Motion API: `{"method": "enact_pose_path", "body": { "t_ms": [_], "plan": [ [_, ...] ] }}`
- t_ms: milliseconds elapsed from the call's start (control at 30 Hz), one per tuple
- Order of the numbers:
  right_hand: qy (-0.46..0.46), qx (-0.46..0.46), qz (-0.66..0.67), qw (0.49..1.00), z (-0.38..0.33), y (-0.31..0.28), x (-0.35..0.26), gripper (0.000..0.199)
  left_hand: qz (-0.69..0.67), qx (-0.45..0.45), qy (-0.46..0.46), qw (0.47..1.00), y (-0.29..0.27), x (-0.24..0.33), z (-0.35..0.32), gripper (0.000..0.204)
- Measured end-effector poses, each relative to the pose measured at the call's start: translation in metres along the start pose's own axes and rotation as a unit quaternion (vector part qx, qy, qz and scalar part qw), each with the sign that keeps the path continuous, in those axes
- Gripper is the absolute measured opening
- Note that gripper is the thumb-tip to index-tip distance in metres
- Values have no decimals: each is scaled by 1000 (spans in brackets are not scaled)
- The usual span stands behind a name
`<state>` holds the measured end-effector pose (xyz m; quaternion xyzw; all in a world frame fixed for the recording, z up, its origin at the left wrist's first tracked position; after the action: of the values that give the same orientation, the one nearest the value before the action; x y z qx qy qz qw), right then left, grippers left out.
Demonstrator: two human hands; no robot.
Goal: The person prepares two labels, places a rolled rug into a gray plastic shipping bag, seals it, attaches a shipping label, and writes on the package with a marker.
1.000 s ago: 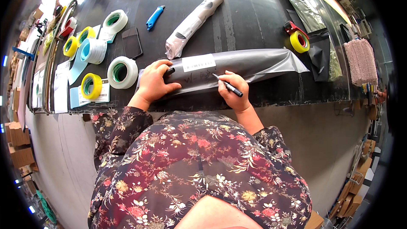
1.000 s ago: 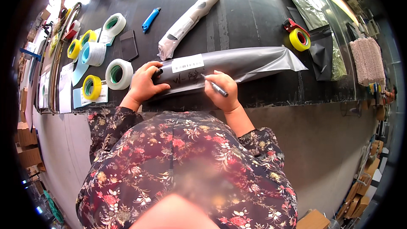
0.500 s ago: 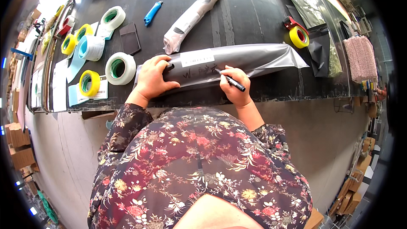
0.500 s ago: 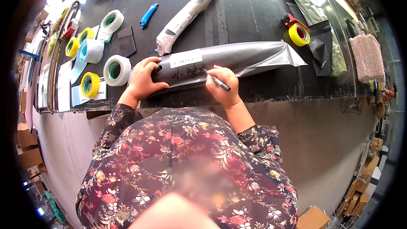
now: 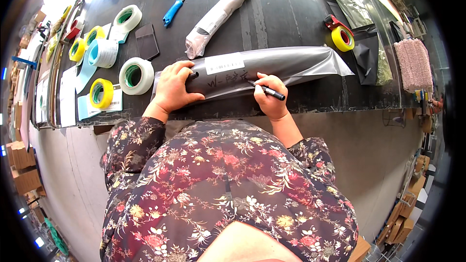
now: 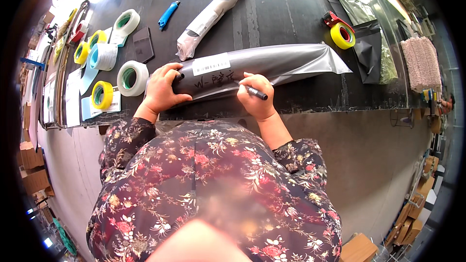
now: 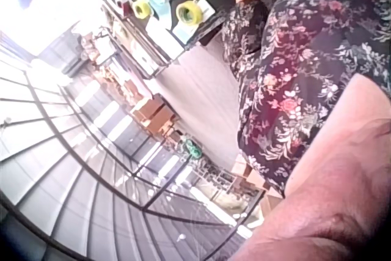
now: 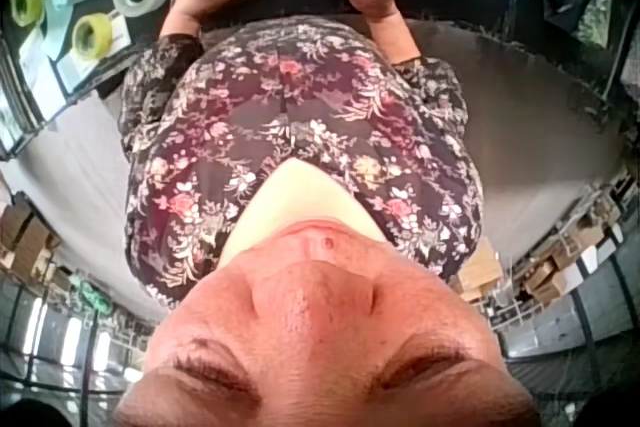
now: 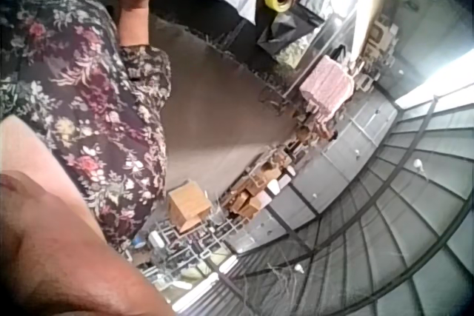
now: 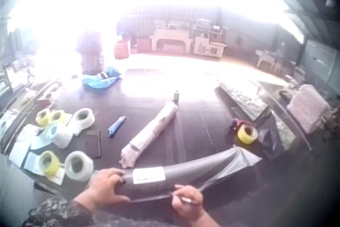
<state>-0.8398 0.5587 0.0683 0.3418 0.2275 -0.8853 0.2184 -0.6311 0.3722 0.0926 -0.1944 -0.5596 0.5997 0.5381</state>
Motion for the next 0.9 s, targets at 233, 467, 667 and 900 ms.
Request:
{"method": "enact_pose_path", "body": {
  "t_ms": [233,467,667,900],
  "plan": [
    [-39,-51,30,997,-9,18,-12,18,-9,1,-3,1000,4,-5,2,60],
    [-39,-67,21,997,-11,21,-10,16,-11,3,-1,1000,2,-4,2,58],
    [183,50,185,964,-10,-12,8,15,8,27,18,999,3,3,-3,57],
    [84,-16,99,991,6,-26,15,9,5,86,58,995,10,14,-21,62]
  ]
}}
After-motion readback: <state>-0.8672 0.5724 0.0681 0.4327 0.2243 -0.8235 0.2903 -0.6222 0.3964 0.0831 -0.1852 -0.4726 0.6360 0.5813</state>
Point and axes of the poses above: each hand's wrist, its own z-axis towards the middle knuckle, its own y-axis out of the palm, x = y × z, the point moved 5 cm from there along z, towards the middle knuckle, and after that the axes turned 4 degrees about x, right-handed, at the moved point
